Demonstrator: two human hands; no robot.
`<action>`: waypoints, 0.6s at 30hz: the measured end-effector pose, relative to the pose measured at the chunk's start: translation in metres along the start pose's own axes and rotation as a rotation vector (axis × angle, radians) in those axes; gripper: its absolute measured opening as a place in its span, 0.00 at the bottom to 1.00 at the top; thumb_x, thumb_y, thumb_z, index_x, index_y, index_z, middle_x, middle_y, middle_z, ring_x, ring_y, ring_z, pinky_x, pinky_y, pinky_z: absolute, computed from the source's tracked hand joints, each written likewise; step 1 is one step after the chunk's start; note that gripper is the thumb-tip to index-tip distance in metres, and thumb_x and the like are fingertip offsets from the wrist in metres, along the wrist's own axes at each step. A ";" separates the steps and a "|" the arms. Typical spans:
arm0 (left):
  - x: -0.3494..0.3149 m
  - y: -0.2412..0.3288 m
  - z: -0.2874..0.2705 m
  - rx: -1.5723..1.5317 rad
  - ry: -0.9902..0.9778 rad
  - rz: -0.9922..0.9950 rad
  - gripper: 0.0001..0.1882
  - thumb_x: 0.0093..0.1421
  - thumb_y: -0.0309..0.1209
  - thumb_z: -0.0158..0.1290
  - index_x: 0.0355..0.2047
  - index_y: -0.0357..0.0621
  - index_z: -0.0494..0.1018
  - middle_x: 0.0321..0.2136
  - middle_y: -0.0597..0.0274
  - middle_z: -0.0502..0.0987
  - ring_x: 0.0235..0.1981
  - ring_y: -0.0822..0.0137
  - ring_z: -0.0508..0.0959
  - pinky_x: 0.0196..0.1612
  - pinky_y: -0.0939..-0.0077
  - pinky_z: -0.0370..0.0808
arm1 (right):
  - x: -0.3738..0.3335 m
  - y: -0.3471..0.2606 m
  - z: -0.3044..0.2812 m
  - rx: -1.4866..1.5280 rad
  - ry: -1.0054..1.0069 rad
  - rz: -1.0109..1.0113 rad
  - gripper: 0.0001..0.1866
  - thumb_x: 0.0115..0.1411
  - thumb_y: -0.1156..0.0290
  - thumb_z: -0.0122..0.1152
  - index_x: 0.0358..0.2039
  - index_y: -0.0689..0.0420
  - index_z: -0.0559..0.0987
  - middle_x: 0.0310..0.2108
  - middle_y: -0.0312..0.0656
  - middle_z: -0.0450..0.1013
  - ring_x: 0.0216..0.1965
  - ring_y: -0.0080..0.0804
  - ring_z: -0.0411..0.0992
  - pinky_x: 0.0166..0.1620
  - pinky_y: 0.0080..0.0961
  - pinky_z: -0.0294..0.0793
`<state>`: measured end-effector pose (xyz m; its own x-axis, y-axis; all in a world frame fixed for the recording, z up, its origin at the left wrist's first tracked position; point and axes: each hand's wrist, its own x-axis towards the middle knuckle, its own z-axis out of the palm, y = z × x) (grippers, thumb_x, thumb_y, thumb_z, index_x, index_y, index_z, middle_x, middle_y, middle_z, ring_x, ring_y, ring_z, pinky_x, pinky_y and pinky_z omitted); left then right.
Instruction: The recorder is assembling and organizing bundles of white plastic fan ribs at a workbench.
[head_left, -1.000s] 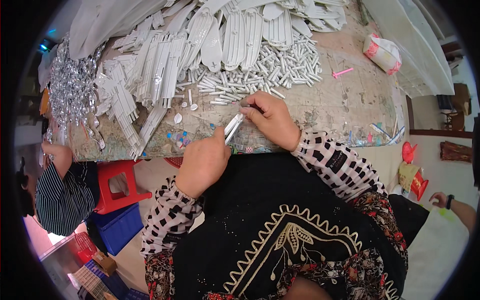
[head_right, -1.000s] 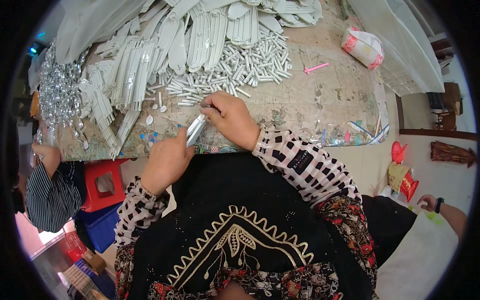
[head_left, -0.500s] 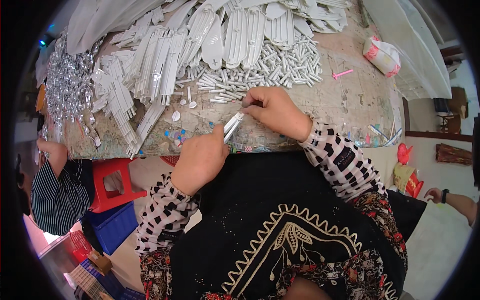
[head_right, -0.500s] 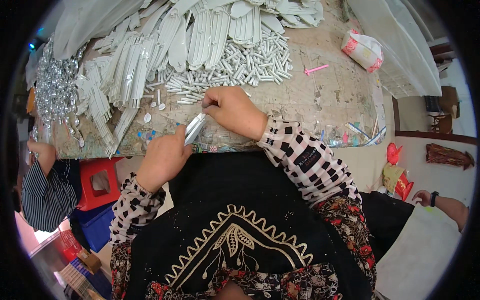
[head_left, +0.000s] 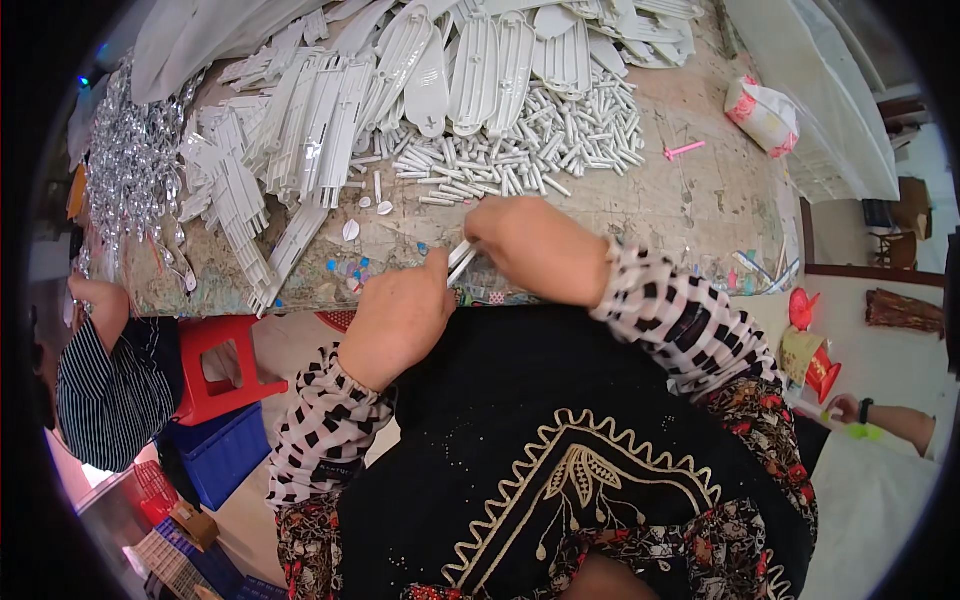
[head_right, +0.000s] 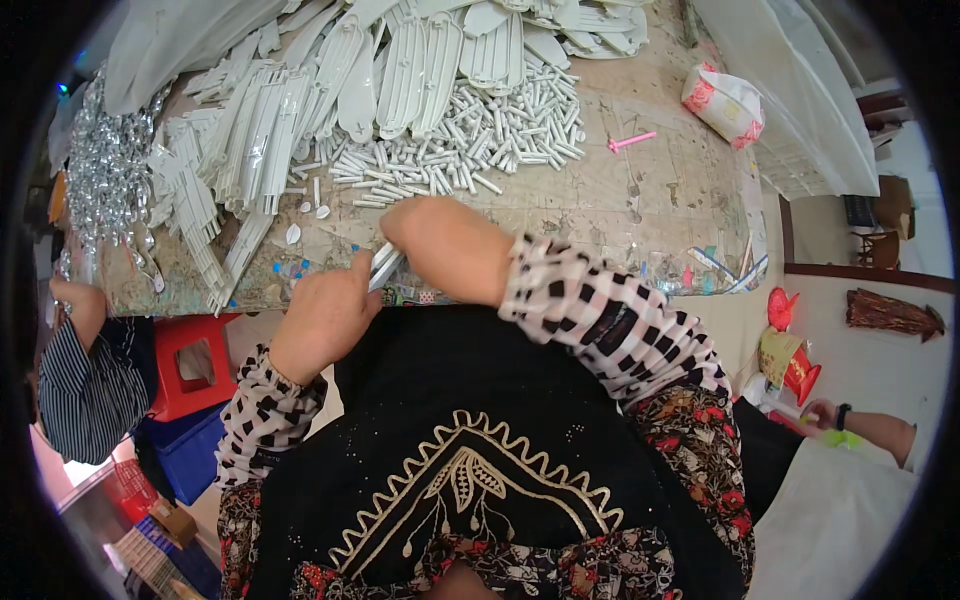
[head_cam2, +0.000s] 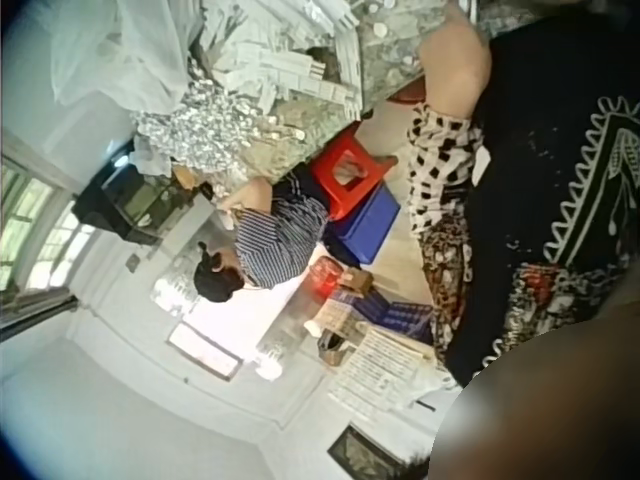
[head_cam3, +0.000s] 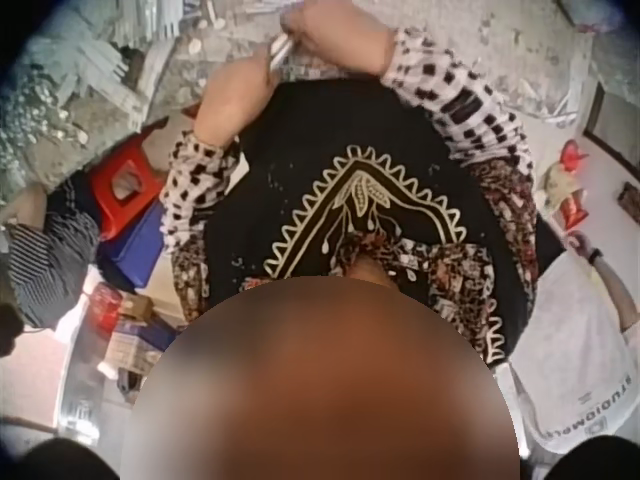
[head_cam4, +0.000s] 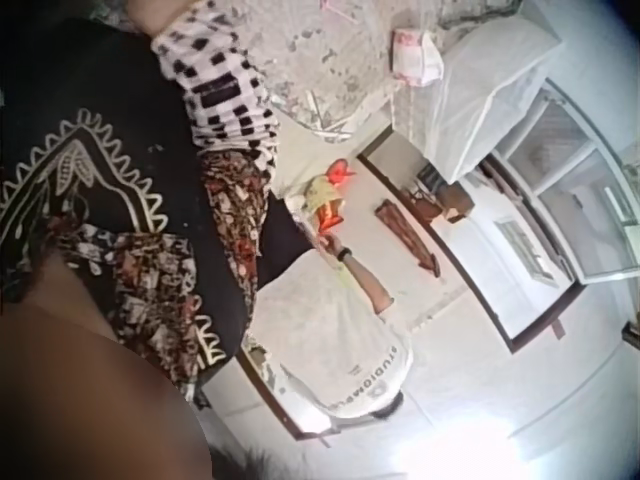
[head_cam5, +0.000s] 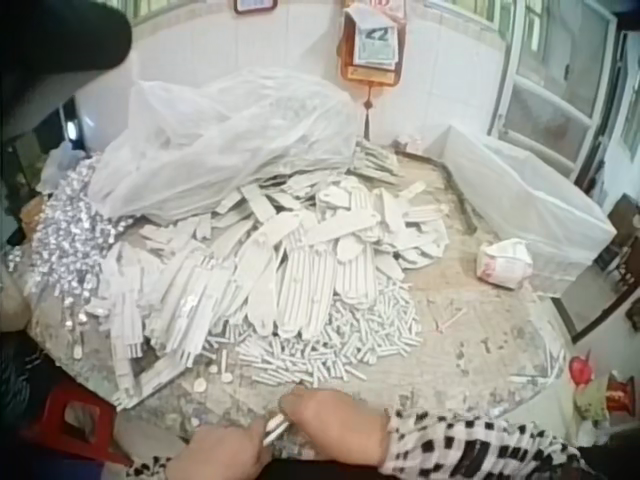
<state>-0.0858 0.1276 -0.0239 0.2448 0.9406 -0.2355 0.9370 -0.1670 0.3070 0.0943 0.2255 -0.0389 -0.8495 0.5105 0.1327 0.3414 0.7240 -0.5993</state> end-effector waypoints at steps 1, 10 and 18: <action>-0.001 -0.001 0.001 0.006 0.021 0.031 0.10 0.55 0.29 0.50 0.35 0.35 0.66 0.18 0.48 0.75 0.22 0.48 0.78 0.26 0.54 0.73 | 0.003 -0.001 -0.007 0.000 0.002 0.004 0.08 0.53 0.72 0.57 0.31 0.62 0.75 0.28 0.48 0.72 0.31 0.46 0.72 0.35 0.36 0.72; 0.000 -0.011 0.013 -0.014 0.053 0.086 0.09 0.54 0.27 0.50 0.34 0.37 0.67 0.17 0.49 0.75 0.20 0.49 0.77 0.25 0.56 0.73 | 0.056 0.009 0.039 0.240 0.026 0.336 0.25 0.67 0.51 0.41 0.32 0.61 0.77 0.28 0.54 0.75 0.33 0.55 0.73 0.39 0.46 0.71; 0.011 0.006 0.000 -0.014 0.017 0.105 0.09 0.54 0.28 0.50 0.34 0.37 0.67 0.18 0.48 0.76 0.21 0.48 0.78 0.26 0.56 0.73 | 0.046 0.013 0.032 0.091 0.098 0.315 0.18 0.63 0.54 0.50 0.29 0.56 0.77 0.25 0.52 0.74 0.31 0.55 0.73 0.35 0.46 0.70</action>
<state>-0.0778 0.1365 -0.0247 0.3375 0.9228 -0.1858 0.9025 -0.2611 0.3424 0.0469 0.2433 -0.0659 -0.6638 0.7479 0.0019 0.5405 0.4814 -0.6900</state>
